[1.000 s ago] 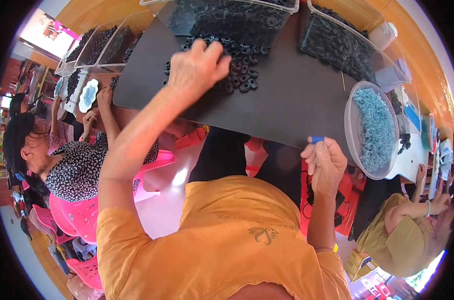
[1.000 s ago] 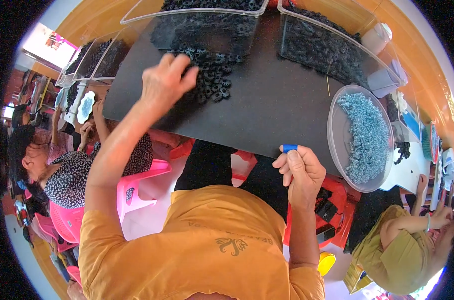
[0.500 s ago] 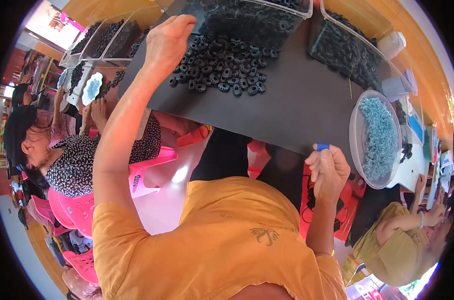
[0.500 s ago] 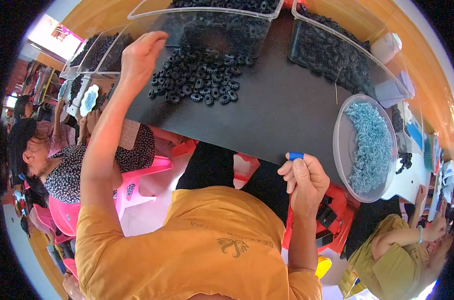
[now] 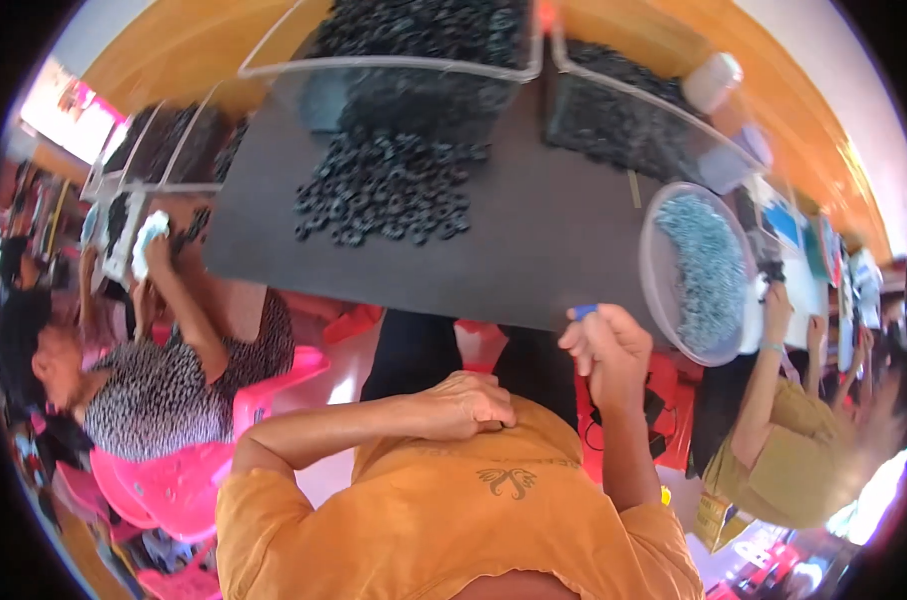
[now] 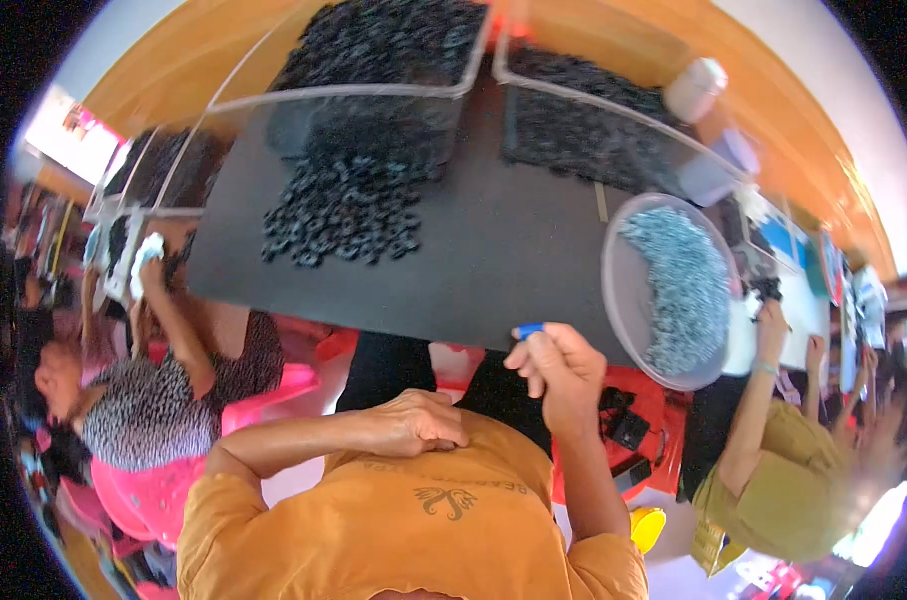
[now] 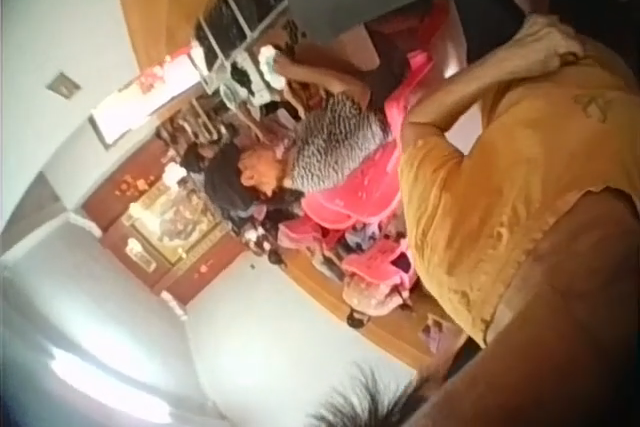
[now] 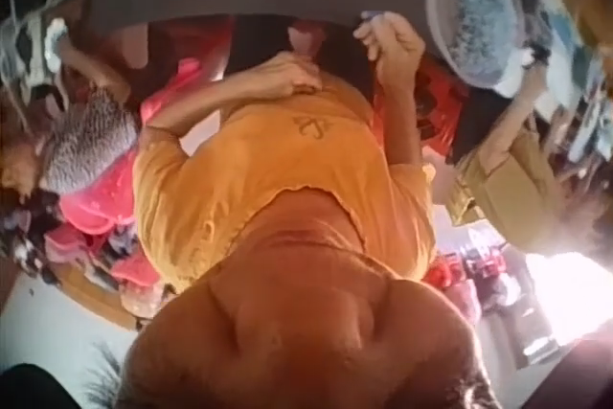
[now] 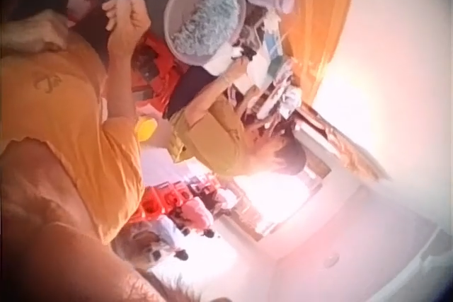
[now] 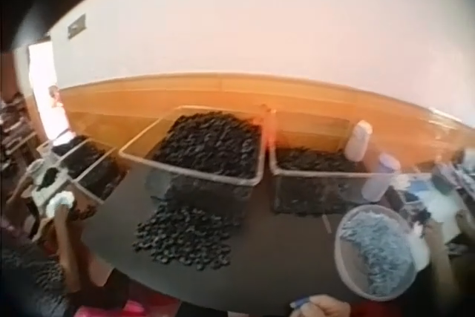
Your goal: Assembling small black plastic circular components with blue plastic inserts at a workshop table.
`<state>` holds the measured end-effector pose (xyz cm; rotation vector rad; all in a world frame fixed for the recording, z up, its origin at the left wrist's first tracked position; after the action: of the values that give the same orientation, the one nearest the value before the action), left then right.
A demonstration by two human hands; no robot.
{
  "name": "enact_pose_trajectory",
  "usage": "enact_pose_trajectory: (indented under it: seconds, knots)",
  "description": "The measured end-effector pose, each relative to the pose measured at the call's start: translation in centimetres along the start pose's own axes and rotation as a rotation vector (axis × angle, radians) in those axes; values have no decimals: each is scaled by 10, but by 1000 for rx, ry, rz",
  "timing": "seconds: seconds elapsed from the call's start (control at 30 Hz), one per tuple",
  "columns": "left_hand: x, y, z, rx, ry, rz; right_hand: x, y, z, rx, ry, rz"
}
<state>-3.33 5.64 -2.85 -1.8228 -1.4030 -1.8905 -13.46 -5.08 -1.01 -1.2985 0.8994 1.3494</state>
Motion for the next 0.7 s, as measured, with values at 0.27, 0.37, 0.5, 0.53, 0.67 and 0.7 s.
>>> enact_pose_trajectory:
  seconds: [0.27, 0.37, 0.5, 0.53, 0.67, 0.7]
  knots:
    - [42, -56, -56, -491, -157, 135, -2, 3, 3, -23, -5, -23]
    - [53, -61, -65, -560, -74, 491, -3, -2, 3, -52, 0, 1]
    - [50, -57, -68, -627, -9, 295, -8, 3, 4, -67, -40, 27]
    - [45, -58, -67, -630, -8, 294, -9, 1, 5, -105, -71, 33]
    - [42, -56, -72, -620, -56, 285, -15, 8, 4, -111, -120, 78]
    - [52, -50, -78, -568, -118, 343, -21, 10, 1, -95, -78, 104]
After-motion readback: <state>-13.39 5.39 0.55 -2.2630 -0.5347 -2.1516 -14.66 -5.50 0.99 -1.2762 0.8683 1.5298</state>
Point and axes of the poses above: each hand's wrist, its own z-axis away from the middle knuckle, its own y-axis out of the back of the hand, x = y × z, the point moved 10 cm from there along -z, towards the middle knuckle, and after that the axes turned 1 degree about x, right-handed, at the moved point
